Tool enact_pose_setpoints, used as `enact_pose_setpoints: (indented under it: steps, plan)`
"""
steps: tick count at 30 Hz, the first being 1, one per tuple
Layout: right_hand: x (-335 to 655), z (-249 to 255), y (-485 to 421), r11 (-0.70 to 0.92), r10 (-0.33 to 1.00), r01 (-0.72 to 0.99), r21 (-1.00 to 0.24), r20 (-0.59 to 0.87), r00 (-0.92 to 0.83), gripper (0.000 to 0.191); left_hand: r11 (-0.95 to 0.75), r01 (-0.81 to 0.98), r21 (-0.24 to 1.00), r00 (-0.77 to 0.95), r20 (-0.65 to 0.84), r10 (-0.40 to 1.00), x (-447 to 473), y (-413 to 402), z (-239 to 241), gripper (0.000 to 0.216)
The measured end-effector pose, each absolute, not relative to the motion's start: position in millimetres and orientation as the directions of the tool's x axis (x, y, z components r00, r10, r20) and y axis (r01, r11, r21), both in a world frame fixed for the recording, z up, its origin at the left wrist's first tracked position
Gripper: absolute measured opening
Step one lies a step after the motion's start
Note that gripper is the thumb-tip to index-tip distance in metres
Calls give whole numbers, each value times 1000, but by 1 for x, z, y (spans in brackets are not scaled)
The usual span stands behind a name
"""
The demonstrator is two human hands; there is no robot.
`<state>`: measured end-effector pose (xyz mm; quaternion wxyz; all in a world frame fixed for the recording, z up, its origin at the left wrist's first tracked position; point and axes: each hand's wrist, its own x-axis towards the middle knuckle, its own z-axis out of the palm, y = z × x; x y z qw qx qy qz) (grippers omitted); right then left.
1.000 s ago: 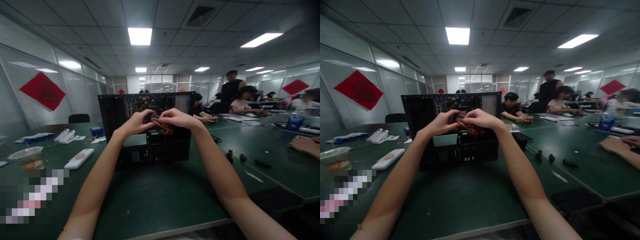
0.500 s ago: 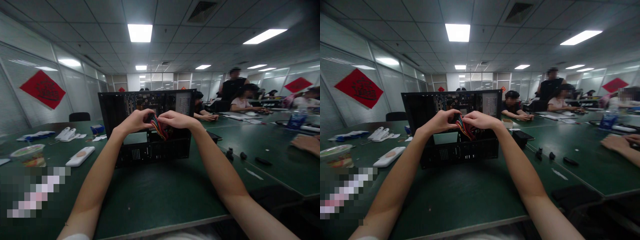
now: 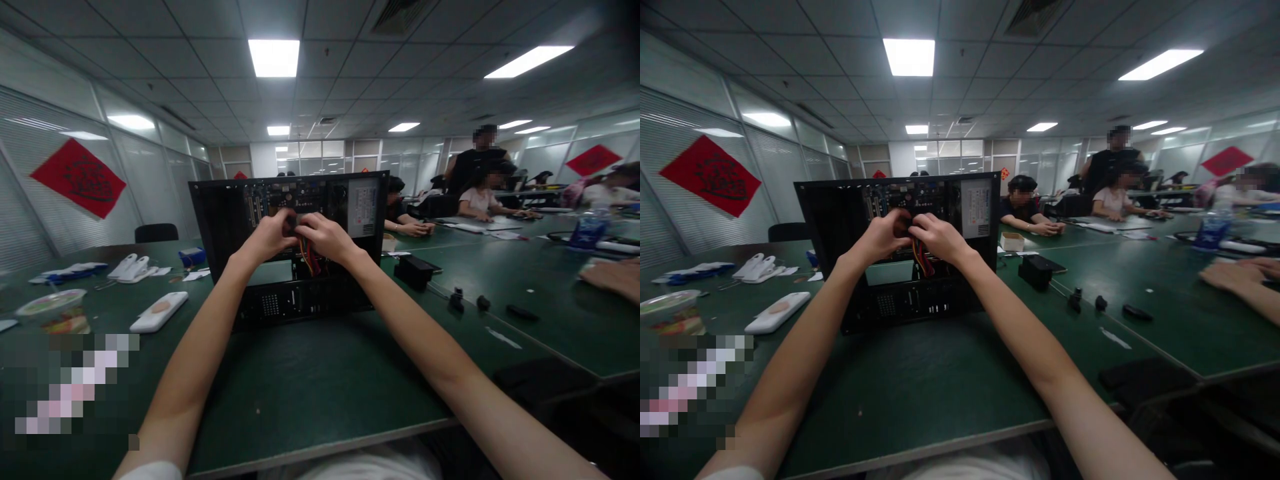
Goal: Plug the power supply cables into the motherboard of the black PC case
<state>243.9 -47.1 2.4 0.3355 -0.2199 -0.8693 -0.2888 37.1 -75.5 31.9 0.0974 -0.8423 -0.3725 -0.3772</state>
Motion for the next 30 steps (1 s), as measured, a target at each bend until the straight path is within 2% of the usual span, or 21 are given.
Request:
enact_pose_setpoints:
  steps: [3, 5, 9, 12, 18, 25, 30]
  plan:
    - [242, 1, -44, 709, 282, 642, 292, 717, -638, 32, -677, 729, 104, 416, 718, 558, 37, -65, 26, 27]
    - [241, 0, -44, 666, 393, 709, 233, 698, -599, 32, -658, 746, 103, 403, 716, 570, 37, -59, 21, 18]
    - [240, -4, -44, 531, 630, 834, 147, 590, -505, 31, -586, 806, 81, 388, 674, 628, 38, -50, 11, 15]
    - [241, -12, -39, 487, 714, 862, 140, 505, -485, 29, -533, 846, -8, 444, 562, 697, 37, -44, 3, 19]
    - [242, -29, -22, 538, 740, 838, 96, 422, -523, 29, -492, 860, -136, 504, 380, 776, 34, -29, -18, 24]
    - [243, -37, -12, 573, 738, 816, 75, 387, -553, 28, -411, 894, -181, 449, 359, 818, 44, -25, -24, 31]
    - [243, -40, -6, 599, 713, 795, 98, 386, -585, 27, -415, 878, -239, 475, 326, 817, 53, -28, -23, 33]
